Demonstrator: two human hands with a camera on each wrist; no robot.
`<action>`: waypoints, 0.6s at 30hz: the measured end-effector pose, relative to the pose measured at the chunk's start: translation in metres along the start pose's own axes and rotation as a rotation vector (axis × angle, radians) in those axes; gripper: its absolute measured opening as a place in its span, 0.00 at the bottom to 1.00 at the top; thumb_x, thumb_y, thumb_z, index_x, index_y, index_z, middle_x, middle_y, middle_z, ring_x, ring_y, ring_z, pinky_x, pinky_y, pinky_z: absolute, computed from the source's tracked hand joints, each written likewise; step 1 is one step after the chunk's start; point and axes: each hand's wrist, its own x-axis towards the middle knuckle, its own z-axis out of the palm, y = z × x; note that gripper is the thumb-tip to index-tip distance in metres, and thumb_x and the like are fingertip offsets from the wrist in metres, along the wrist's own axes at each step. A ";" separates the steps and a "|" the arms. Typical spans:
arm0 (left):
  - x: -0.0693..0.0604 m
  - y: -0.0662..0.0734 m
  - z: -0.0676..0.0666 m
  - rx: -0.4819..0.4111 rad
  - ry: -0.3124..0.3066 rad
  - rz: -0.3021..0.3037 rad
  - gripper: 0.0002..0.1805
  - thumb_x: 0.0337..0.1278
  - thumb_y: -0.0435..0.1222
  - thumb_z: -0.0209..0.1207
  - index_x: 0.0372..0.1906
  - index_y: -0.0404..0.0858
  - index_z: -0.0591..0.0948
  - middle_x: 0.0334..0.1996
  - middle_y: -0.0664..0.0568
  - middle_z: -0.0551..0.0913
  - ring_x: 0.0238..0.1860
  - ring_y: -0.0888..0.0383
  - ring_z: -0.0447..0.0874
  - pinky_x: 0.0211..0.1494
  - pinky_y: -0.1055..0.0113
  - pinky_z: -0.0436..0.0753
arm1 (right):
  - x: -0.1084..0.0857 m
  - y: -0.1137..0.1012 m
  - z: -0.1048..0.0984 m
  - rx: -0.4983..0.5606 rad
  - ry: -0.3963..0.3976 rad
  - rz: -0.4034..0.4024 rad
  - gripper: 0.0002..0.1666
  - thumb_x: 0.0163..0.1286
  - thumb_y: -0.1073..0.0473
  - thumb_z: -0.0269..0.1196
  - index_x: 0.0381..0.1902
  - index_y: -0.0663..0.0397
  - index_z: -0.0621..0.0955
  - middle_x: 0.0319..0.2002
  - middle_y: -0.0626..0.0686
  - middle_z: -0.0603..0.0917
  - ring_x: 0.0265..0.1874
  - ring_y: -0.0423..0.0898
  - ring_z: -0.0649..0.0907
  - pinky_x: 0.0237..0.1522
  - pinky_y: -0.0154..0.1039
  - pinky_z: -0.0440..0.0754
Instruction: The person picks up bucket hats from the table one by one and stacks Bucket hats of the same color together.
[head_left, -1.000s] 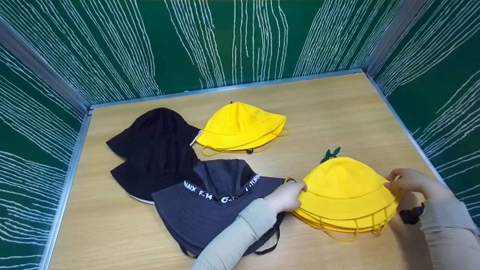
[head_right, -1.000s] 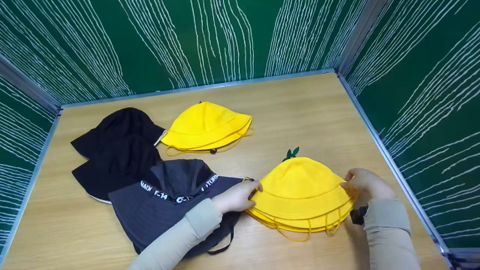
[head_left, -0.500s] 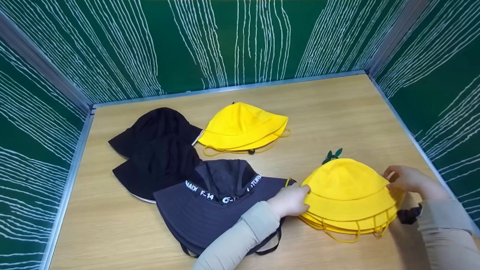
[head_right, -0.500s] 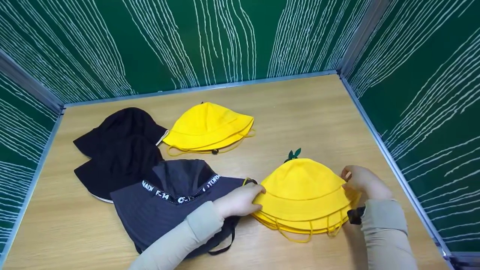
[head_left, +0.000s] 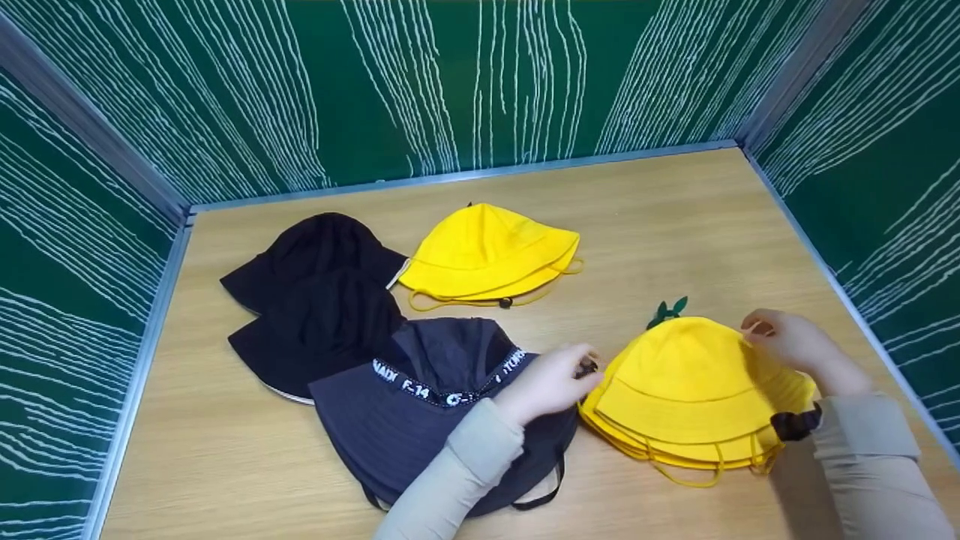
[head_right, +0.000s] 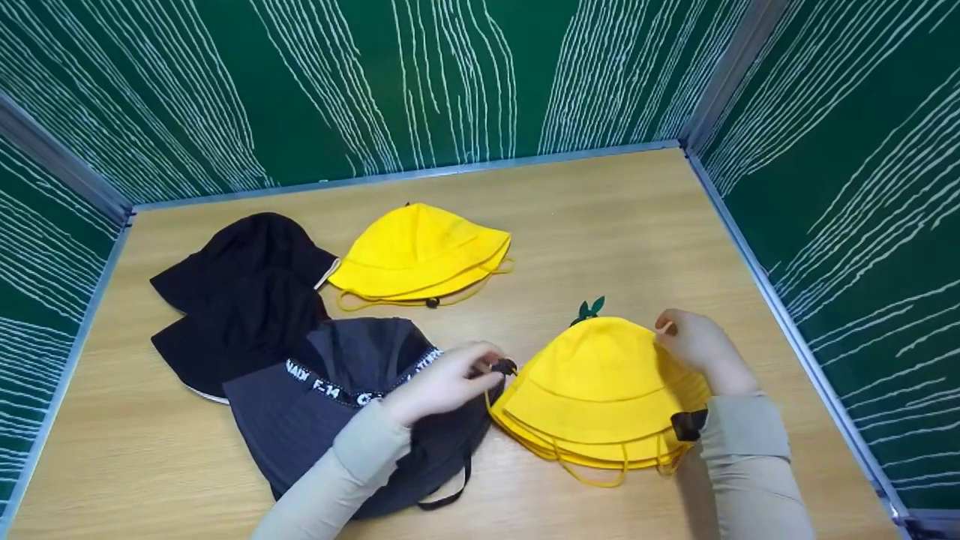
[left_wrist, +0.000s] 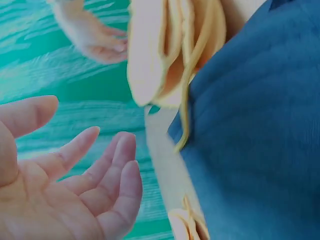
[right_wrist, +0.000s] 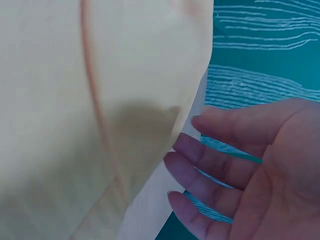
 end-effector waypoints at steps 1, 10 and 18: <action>-0.003 -0.002 -0.004 -0.045 0.017 -0.004 0.16 0.65 0.39 0.54 0.53 0.36 0.77 0.49 0.44 0.82 0.47 0.56 0.80 0.52 0.72 0.77 | 0.000 -0.003 0.001 -0.003 0.017 -0.011 0.21 0.74 0.56 0.49 0.55 0.69 0.69 0.49 0.72 0.73 0.42 0.61 0.74 0.46 0.56 0.77; -0.038 -0.035 -0.042 -0.167 0.182 -0.002 0.14 0.63 0.35 0.56 0.48 0.30 0.78 0.42 0.41 0.83 0.42 0.49 0.81 0.49 0.64 0.79 | 0.006 -0.022 0.007 0.006 0.098 -0.077 0.22 0.75 0.53 0.49 0.54 0.67 0.71 0.51 0.72 0.75 0.44 0.62 0.75 0.51 0.61 0.74; -0.084 -0.078 -0.071 -0.180 0.303 -0.154 0.12 0.62 0.36 0.57 0.45 0.33 0.78 0.36 0.45 0.82 0.37 0.53 0.80 0.46 0.60 0.78 | 0.013 -0.040 0.018 0.036 0.149 -0.151 0.22 0.75 0.52 0.49 0.52 0.67 0.73 0.50 0.71 0.76 0.45 0.63 0.75 0.54 0.63 0.72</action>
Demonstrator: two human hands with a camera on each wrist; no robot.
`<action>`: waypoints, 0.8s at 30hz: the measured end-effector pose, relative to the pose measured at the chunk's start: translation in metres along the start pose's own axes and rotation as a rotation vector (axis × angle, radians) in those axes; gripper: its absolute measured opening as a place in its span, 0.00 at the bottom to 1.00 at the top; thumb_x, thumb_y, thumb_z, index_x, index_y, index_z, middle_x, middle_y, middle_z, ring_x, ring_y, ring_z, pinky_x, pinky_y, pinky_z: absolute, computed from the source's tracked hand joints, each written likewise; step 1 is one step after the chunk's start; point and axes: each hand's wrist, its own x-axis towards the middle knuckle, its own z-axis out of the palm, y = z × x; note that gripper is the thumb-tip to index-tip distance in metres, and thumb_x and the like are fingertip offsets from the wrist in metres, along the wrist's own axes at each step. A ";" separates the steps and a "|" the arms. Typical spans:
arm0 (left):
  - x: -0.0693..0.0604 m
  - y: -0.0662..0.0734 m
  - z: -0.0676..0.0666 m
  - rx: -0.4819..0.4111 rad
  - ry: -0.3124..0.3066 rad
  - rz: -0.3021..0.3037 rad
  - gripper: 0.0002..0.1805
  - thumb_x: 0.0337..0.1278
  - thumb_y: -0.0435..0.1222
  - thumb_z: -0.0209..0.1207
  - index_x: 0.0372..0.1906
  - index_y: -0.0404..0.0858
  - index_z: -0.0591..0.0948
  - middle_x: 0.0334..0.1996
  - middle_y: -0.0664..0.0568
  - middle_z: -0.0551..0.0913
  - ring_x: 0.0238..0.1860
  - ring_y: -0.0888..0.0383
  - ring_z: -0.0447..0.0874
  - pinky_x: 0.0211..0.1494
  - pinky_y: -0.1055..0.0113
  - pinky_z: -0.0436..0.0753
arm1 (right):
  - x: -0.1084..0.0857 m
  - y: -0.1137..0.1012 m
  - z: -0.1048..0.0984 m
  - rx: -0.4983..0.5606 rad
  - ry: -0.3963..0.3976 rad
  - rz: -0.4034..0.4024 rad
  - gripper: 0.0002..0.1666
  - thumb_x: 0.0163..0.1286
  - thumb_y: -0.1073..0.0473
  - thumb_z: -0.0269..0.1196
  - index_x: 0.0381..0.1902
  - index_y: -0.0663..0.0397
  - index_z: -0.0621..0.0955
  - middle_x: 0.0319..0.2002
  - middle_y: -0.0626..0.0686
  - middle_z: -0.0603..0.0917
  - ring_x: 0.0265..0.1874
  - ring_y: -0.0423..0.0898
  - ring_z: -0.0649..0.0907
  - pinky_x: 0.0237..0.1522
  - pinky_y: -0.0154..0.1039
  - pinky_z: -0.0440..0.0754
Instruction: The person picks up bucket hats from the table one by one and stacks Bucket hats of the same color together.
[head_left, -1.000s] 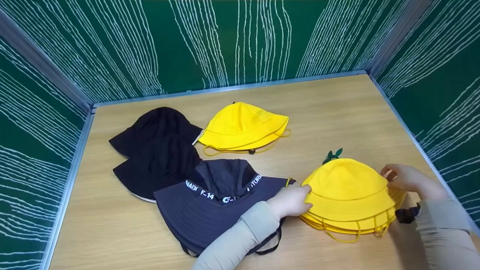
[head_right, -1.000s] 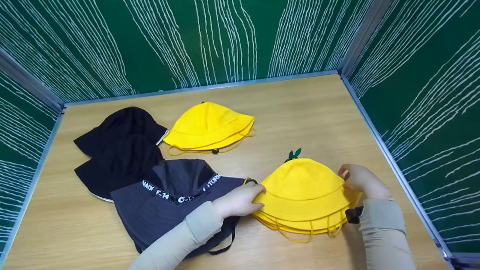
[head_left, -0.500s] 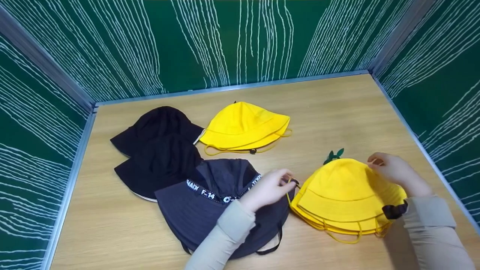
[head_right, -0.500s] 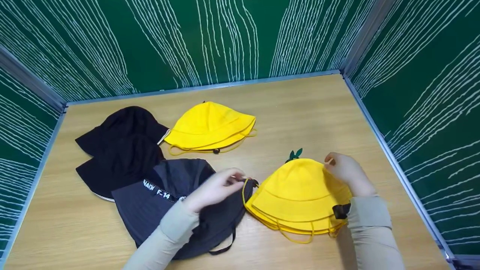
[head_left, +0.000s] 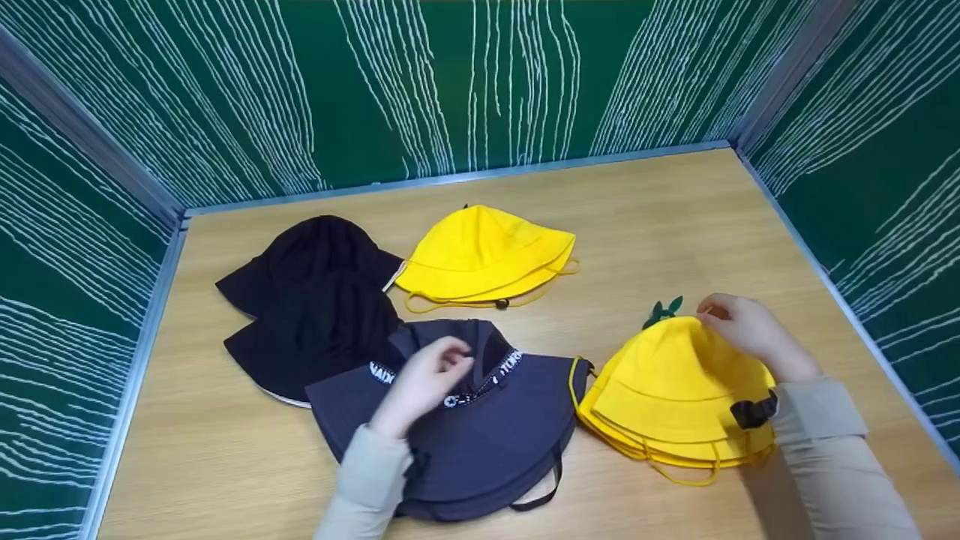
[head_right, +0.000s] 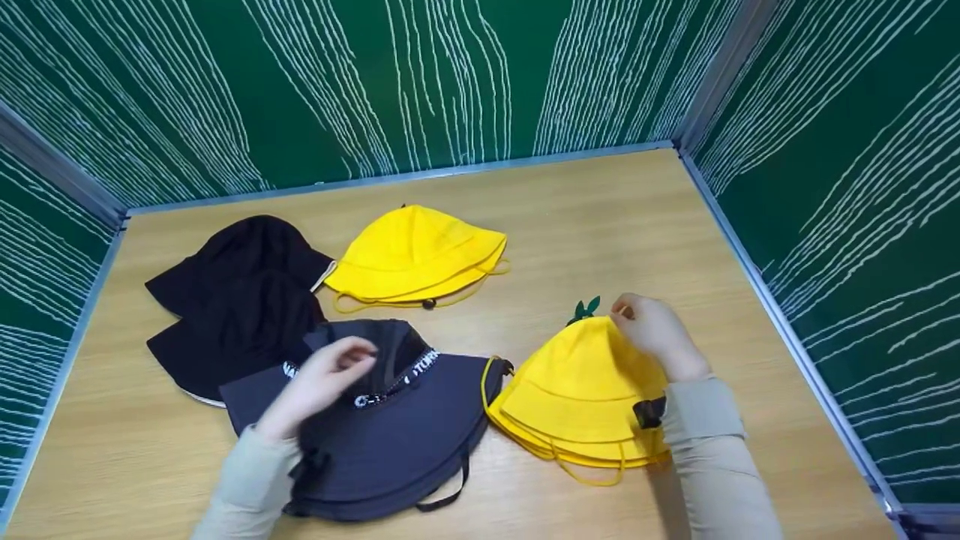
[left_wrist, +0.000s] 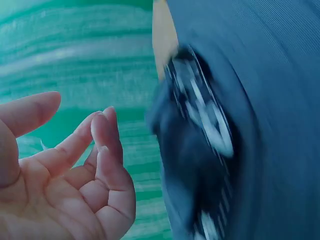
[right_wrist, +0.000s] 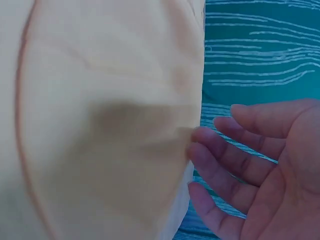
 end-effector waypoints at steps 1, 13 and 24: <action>-0.003 -0.004 -0.005 0.008 0.018 -0.014 0.11 0.62 0.36 0.57 0.45 0.33 0.78 0.36 0.45 0.82 0.36 0.53 0.80 0.46 0.59 0.78 | 0.001 -0.002 0.001 0.004 0.002 -0.005 0.22 0.75 0.52 0.49 0.52 0.66 0.73 0.50 0.71 0.76 0.46 0.63 0.75 0.54 0.63 0.72; -0.033 -0.045 -0.055 0.206 0.221 -0.180 0.09 0.55 0.35 0.61 0.25 0.36 0.75 0.20 0.54 0.73 0.24 0.61 0.69 0.31 0.66 0.70 | 0.027 -0.033 0.015 0.038 0.032 -0.094 0.19 0.74 0.56 0.51 0.49 0.68 0.76 0.45 0.67 0.80 0.42 0.58 0.78 0.50 0.57 0.76; -0.036 -0.070 -0.055 0.236 0.117 -0.298 0.17 0.40 0.31 0.70 0.23 0.36 0.69 0.16 0.57 0.66 0.20 0.62 0.64 0.27 0.68 0.65 | 0.068 -0.063 0.020 0.121 -0.022 -0.127 0.18 0.74 0.56 0.50 0.49 0.68 0.76 0.42 0.63 0.81 0.38 0.52 0.78 0.42 0.45 0.78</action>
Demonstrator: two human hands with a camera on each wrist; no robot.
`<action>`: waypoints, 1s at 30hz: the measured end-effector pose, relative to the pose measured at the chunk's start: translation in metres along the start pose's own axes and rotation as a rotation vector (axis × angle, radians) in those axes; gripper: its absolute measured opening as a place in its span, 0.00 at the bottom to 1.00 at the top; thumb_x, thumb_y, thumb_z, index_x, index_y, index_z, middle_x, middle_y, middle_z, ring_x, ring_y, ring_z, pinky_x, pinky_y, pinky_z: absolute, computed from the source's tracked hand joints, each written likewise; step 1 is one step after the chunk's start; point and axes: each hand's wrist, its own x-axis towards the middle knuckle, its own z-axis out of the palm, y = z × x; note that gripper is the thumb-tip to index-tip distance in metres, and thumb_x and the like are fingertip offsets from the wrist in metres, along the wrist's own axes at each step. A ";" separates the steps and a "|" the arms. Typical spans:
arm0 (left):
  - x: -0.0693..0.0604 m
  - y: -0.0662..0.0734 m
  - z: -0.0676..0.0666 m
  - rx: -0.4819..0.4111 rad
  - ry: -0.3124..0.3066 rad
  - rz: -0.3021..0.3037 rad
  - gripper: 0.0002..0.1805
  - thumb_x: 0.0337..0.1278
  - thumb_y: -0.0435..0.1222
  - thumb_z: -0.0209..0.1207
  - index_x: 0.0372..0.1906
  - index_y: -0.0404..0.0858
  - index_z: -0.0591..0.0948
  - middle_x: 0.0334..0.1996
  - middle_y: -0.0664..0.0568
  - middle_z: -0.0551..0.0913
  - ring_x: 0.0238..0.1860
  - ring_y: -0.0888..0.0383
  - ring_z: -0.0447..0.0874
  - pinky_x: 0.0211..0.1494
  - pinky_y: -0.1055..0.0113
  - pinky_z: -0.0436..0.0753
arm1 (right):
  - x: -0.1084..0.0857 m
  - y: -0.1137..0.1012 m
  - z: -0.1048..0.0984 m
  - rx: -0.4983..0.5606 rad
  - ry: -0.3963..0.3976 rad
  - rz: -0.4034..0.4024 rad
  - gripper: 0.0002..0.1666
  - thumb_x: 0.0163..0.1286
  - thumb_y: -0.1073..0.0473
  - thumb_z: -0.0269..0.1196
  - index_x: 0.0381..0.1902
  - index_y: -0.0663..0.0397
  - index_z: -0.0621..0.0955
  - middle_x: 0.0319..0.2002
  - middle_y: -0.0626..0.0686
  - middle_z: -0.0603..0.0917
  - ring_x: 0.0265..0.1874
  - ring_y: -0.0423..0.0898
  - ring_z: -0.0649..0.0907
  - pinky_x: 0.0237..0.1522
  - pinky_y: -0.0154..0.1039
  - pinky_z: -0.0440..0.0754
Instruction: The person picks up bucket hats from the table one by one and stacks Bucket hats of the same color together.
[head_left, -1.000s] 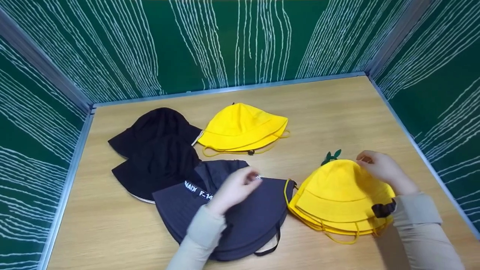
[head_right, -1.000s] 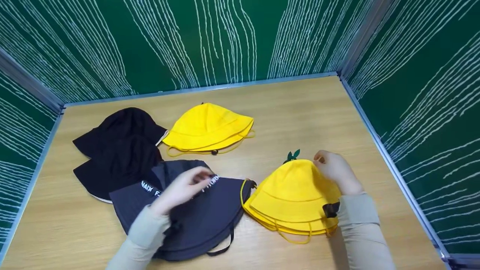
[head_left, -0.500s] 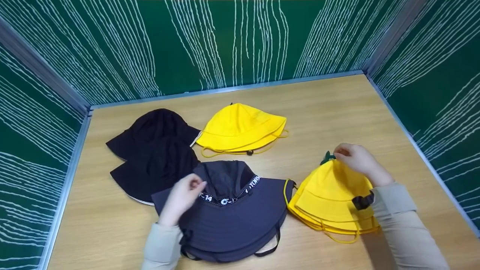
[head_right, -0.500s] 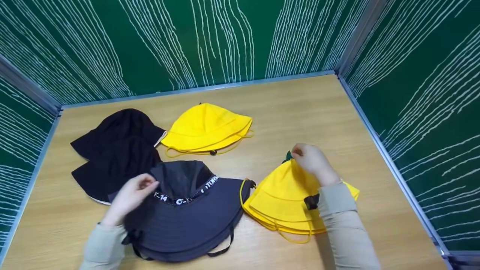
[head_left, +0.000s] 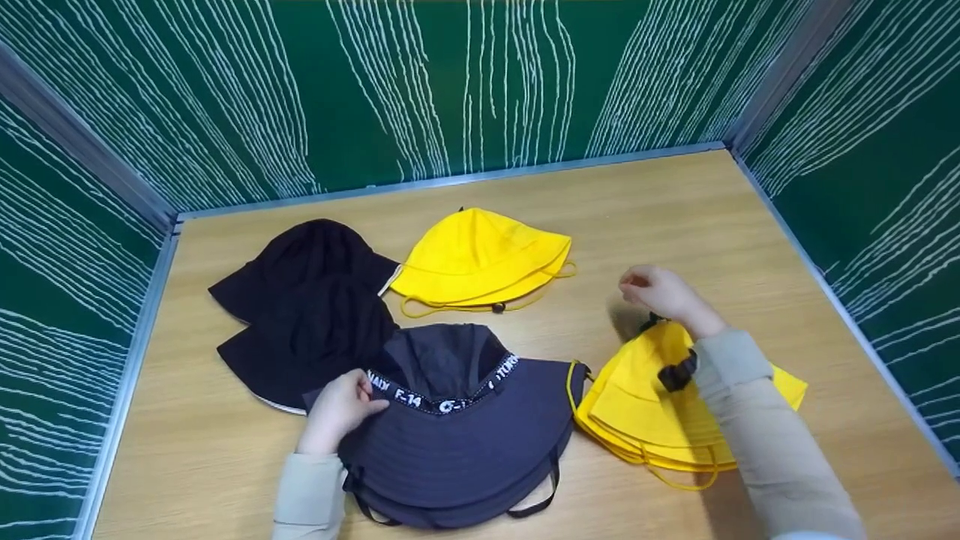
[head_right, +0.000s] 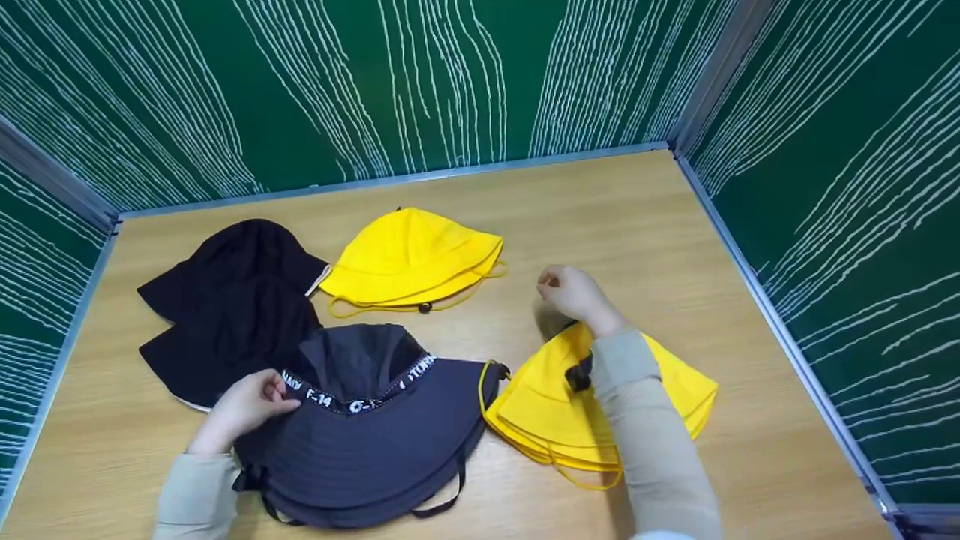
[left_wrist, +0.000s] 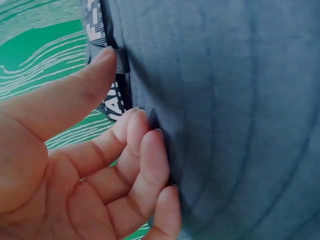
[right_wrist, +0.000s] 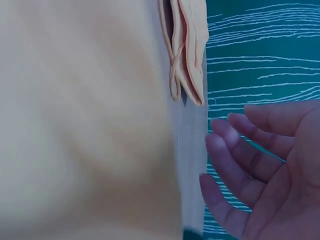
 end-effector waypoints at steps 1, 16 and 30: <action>0.001 -0.001 0.001 -0.005 -0.008 -0.006 0.18 0.39 0.30 0.70 0.23 0.36 0.69 0.16 0.57 0.66 0.20 0.62 0.64 0.27 0.68 0.64 | 0.005 -0.002 0.000 0.027 -0.004 -0.004 0.18 0.74 0.57 0.50 0.48 0.68 0.76 0.41 0.62 0.81 0.39 0.52 0.79 0.43 0.45 0.78; 0.004 -0.009 0.013 -0.038 -0.006 0.021 0.20 0.37 0.28 0.71 0.24 0.36 0.66 0.17 0.56 0.64 0.20 0.61 0.62 0.27 0.68 0.63 | 0.070 -0.019 0.022 0.528 0.112 0.250 0.30 0.74 0.57 0.48 0.67 0.67 0.57 0.61 0.66 0.66 0.49 0.53 0.73 0.54 0.44 0.74; 0.003 -0.013 0.013 -0.053 0.005 0.040 0.20 0.38 0.27 0.71 0.25 0.35 0.66 0.18 0.54 0.65 0.21 0.60 0.62 0.28 0.68 0.63 | 0.100 -0.041 0.060 0.566 0.100 0.623 0.52 0.68 0.41 0.55 0.74 0.63 0.44 0.74 0.62 0.47 0.73 0.57 0.51 0.73 0.50 0.48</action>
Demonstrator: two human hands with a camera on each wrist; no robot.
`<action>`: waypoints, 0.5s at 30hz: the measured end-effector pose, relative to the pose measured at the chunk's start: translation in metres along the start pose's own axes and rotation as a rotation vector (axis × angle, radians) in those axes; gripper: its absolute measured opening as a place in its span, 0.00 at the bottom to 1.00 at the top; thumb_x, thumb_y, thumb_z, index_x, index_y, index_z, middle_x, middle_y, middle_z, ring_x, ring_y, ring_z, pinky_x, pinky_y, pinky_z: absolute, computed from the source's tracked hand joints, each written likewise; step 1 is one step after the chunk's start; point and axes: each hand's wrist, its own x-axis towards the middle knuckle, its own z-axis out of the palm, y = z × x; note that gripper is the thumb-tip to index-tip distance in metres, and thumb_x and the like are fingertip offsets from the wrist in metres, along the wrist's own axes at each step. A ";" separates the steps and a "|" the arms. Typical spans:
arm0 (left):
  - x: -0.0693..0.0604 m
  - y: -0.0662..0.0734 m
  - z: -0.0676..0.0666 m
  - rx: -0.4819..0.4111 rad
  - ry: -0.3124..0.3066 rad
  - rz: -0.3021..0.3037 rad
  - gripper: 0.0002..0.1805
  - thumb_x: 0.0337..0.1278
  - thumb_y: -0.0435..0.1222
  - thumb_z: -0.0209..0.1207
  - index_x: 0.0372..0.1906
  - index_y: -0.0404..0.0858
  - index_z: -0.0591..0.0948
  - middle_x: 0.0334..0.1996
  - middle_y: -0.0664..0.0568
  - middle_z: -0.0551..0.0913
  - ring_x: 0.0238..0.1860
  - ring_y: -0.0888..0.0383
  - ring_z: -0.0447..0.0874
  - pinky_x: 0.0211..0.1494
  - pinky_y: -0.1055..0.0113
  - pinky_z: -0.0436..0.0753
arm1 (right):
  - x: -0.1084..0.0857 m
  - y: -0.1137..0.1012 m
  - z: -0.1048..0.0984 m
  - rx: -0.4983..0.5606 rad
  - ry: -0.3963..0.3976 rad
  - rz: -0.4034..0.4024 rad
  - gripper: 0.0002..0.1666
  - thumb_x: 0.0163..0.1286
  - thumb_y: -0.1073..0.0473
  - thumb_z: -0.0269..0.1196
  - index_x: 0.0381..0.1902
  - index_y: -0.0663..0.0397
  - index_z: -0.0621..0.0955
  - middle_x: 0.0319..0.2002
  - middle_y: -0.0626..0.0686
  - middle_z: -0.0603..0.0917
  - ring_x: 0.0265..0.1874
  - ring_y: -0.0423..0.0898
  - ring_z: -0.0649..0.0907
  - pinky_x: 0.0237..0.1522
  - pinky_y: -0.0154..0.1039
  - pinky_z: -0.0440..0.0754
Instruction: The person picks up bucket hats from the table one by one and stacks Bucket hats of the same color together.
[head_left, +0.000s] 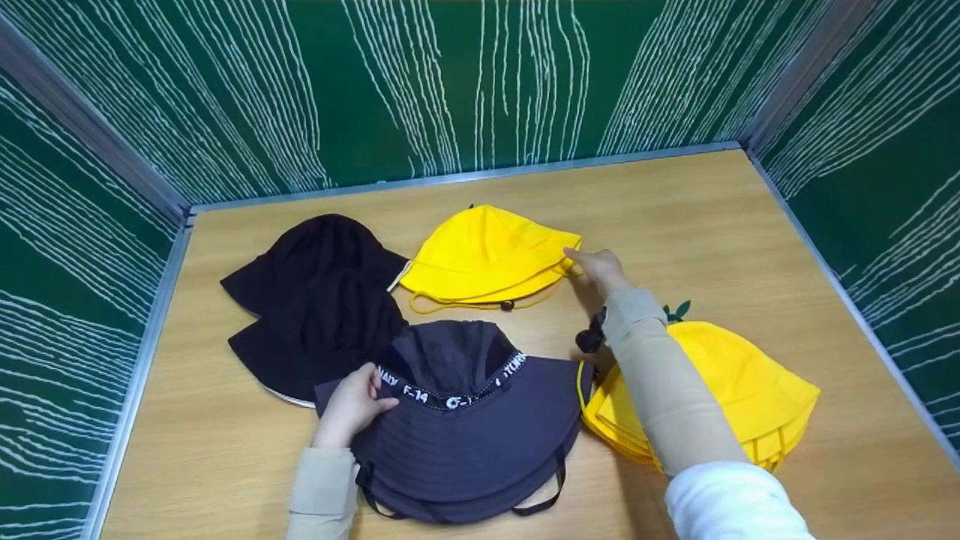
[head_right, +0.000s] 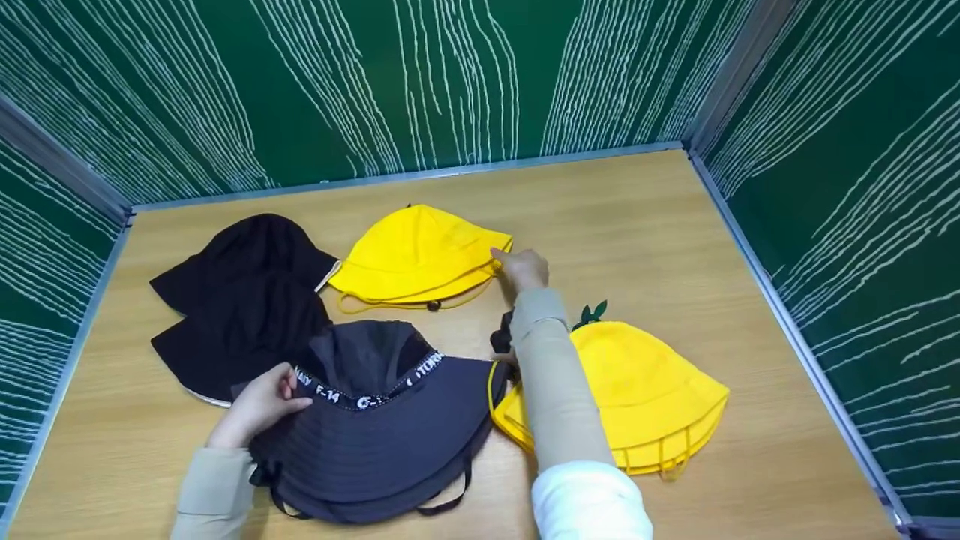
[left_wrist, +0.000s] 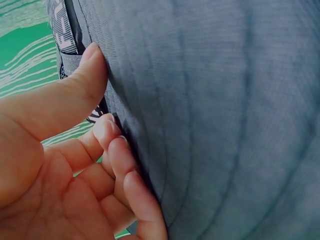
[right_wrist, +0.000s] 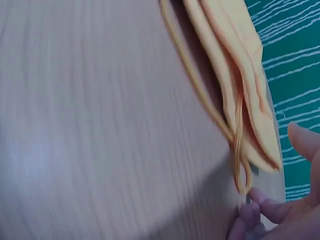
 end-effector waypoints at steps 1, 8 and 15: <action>0.000 0.000 0.000 0.003 0.001 0.003 0.20 0.37 0.27 0.71 0.25 0.35 0.66 0.18 0.54 0.66 0.21 0.60 0.62 0.28 0.68 0.63 | -0.001 -0.001 0.002 -0.015 0.020 0.007 0.51 0.68 0.40 0.56 0.73 0.62 0.47 0.74 0.62 0.49 0.73 0.57 0.52 0.72 0.50 0.50; 0.000 -0.001 0.001 0.019 0.016 0.015 0.21 0.36 0.28 0.71 0.24 0.36 0.66 0.18 0.54 0.66 0.21 0.61 0.62 0.28 0.68 0.63 | -0.011 -0.004 0.020 -0.056 0.109 0.014 0.43 0.62 0.38 0.60 0.66 0.59 0.66 0.69 0.62 0.54 0.66 0.58 0.58 0.69 0.51 0.56; 0.000 0.000 0.001 0.017 0.018 0.006 0.20 0.36 0.28 0.71 0.25 0.36 0.67 0.19 0.54 0.66 0.21 0.61 0.62 0.28 0.68 0.63 | -0.013 -0.007 0.031 0.107 0.127 0.063 0.48 0.62 0.40 0.61 0.71 0.57 0.58 0.70 0.61 0.50 0.67 0.56 0.54 0.71 0.49 0.51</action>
